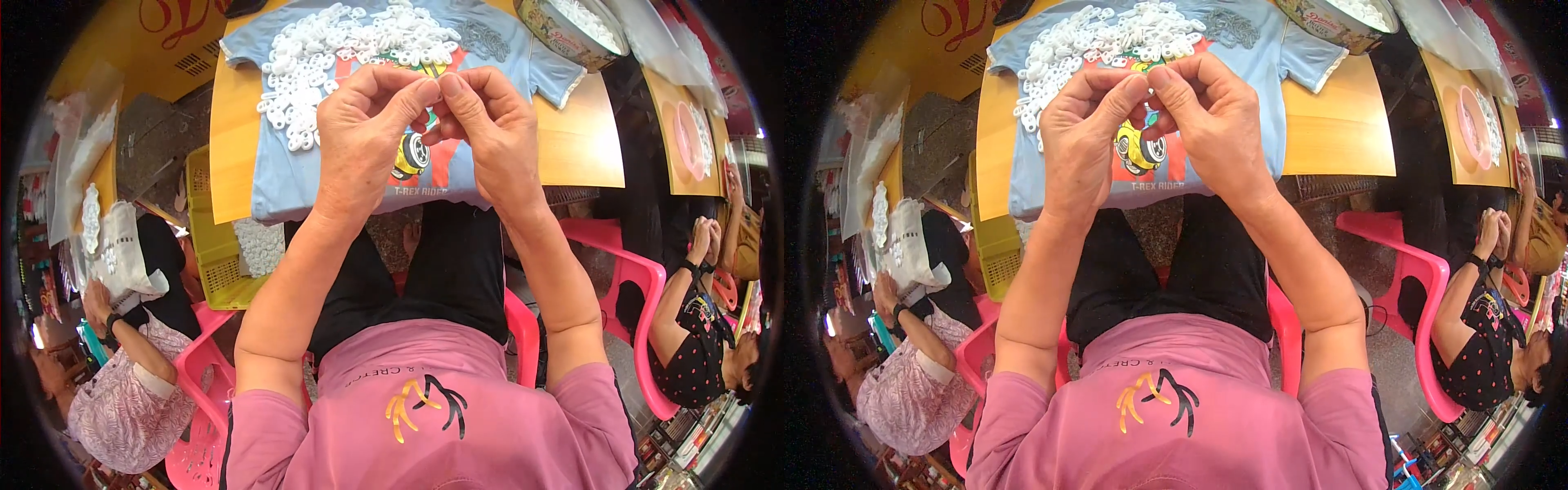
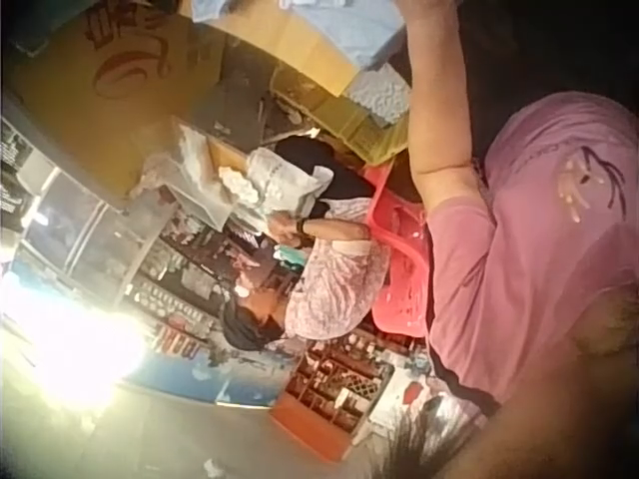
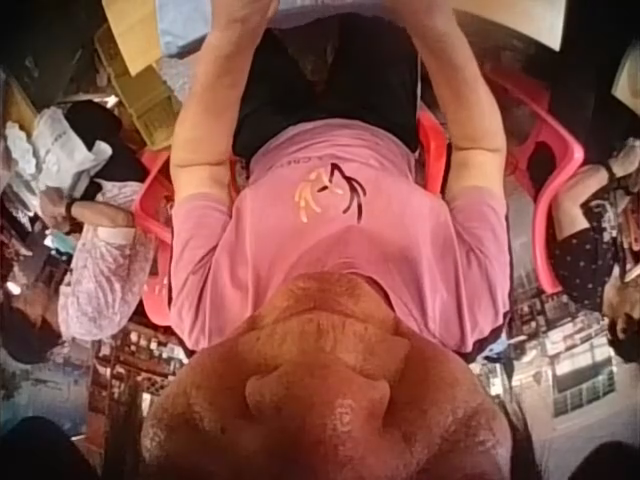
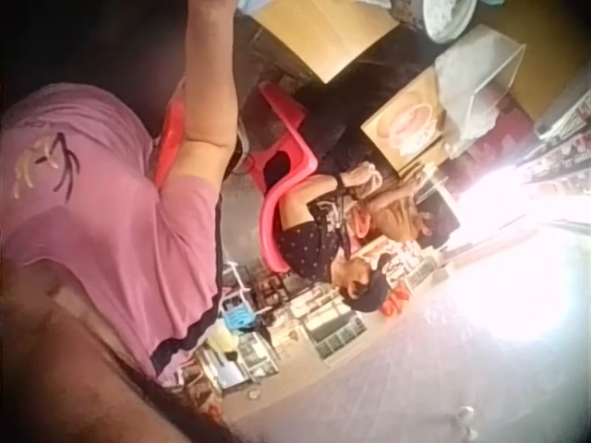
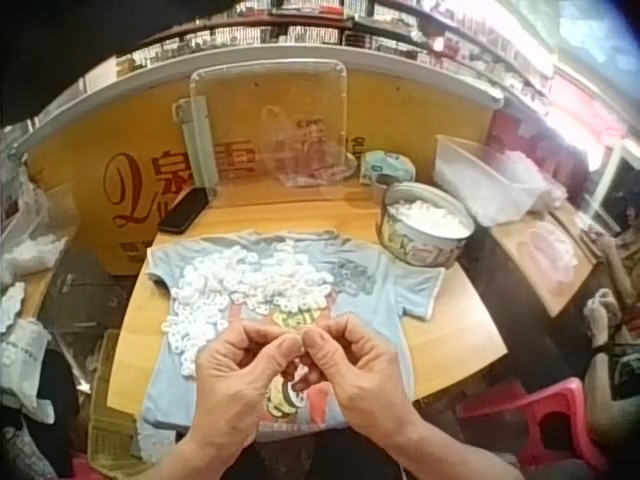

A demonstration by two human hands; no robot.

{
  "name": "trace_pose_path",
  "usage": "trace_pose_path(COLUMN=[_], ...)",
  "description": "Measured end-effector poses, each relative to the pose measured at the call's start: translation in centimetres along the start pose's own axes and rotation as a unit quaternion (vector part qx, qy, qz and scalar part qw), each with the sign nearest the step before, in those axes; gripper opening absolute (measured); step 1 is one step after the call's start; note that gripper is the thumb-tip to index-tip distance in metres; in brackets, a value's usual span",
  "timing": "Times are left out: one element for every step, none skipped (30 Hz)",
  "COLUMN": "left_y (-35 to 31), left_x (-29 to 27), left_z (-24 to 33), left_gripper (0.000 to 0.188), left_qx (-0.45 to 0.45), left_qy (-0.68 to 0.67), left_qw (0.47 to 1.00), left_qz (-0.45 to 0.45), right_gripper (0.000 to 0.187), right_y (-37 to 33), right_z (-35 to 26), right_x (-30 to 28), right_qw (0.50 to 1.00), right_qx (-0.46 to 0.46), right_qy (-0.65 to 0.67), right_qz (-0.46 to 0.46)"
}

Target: Manual assembly of small white plastic chain links onto a shirt template.

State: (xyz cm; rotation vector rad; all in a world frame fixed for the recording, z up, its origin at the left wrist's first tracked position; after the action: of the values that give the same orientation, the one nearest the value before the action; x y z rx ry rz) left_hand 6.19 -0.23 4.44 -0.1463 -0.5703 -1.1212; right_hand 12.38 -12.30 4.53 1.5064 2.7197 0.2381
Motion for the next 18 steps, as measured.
trace_pose_path(left_y=[0.1,0.1,0.2,0.1,0.0,-0.2,-0.3,-0.3,-0.5,-0.6,-0.6,-0.7,-0.8,-0.8,-0.8,-0.8,-0.9,-0.9], left_x=[-0.3,-0.6,-0.4,-0.3,-0.2,0.0,0.2,0.3,0.5,0.6,0.7,0.6,0.3,0.1,-0.1,-0.1,-0.1,-0.1], left_z=[-0.5,-0.8,-0.8,-1.0,-1.1,-1.0,-0.8,-0.7,-0.5,-0.4,-0.2,-0.3,-0.4,-0.5,-0.4,-0.3,-0.2,-0.2], left_gripper=[0.014,0.014,0.014,0.014,0.015,0.015,0.015,0.015,0.015,0.016,0.016,0.016,0.016,0.017,0.017,0.017,0.017,0.017], left_qx=[-0.01,-0.02,-0.019,-0.031,-0.043,-0.042,-0.048,-0.054,-0.053,-0.05,-0.046,-0.045,-0.047,-0.049,-0.049,-0.044,-0.038,-0.038], left_qy=[-0.022,-0.044,-0.044,-0.059,-0.074,-0.073,-0.079,-0.084,-0.084,-0.085,-0.086,-0.086,-0.073,-0.06,-0.06,-0.032,-0.003,-0.003], left_qw=[1.0,0.999,0.999,0.997,0.996,0.996,0.995,0.994,0.995,0.995,0.995,0.995,0.996,0.996,0.996,0.998,0.999,0.999], left_qz=[0.009,0.018,0.016,0.028,0.04,0.04,0.036,0.033,0.033,0.032,0.031,0.031,0.033,0.035,0.036,0.03,0.025,0.026], right_gripper=[0.018,0.018,0.018,0.019,0.019,0.019,0.019,0.019,0.019,0.019,0.019,0.019,0.019,0.019,0.019,0.019,0.019,0.019], right_y=[0.1,0.2,0.3,0.4,0.5,0.4,0.4,0.4,0.4,0.5,0.4,0.4,0.3,0.3,0.2,0.1,0.1,0.0], right_z=[0.3,0.6,1.1,1.4,1.3,1.2,1.2,1.1,1.0,0.9,0.9,0.7,0.6,0.5,0.3,0.1,0.0,-0.1], right_x=[0.1,0.1,0.2,0.2,0.1,0.1,0.0,-0.1,-0.2,-0.2,-0.2,-0.2,-0.2,-0.2,-0.2,-0.2,-0.1,-0.1], right_qw=[1.0,1.0,0.999,0.998,0.998,0.997,0.996,0.997,0.997,0.997,0.997,0.997,0.998,0.998,0.999,0.999,0.999,1.0], right_qx=[0.014,0.013,0.029,0.046,0.044,0.054,0.063,0.062,0.058,0.053,0.053,0.047,0.041,0.04,0.034,0.027,0.026,0.015], right_qy=[0.015,0.015,0.034,0.053,0.053,0.053,0.053,0.053,0.056,0.059,0.059,0.055,0.051,0.051,0.035,0.019,0.018,-0.011], right_qz=[-0.01,-0.01,-0.007,-0.005,-0.004,0.005,0.014,0.014,0.011,0.007,0.007,0.003,-0.001,-0.002,-0.005,-0.008,-0.009,0.001])
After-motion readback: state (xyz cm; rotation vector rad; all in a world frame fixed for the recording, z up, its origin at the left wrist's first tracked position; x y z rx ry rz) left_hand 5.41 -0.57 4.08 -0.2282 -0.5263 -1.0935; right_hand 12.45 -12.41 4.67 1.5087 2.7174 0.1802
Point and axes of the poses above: each hand's wrist, its own y-axis towards the middle knuckle, its own x-axis out of the palm, z = x × y, the point moved 5 cm from there along y, towards the middle knuckle, and after that the axes turned 11 degrees about -y, right-handed, at the moved point
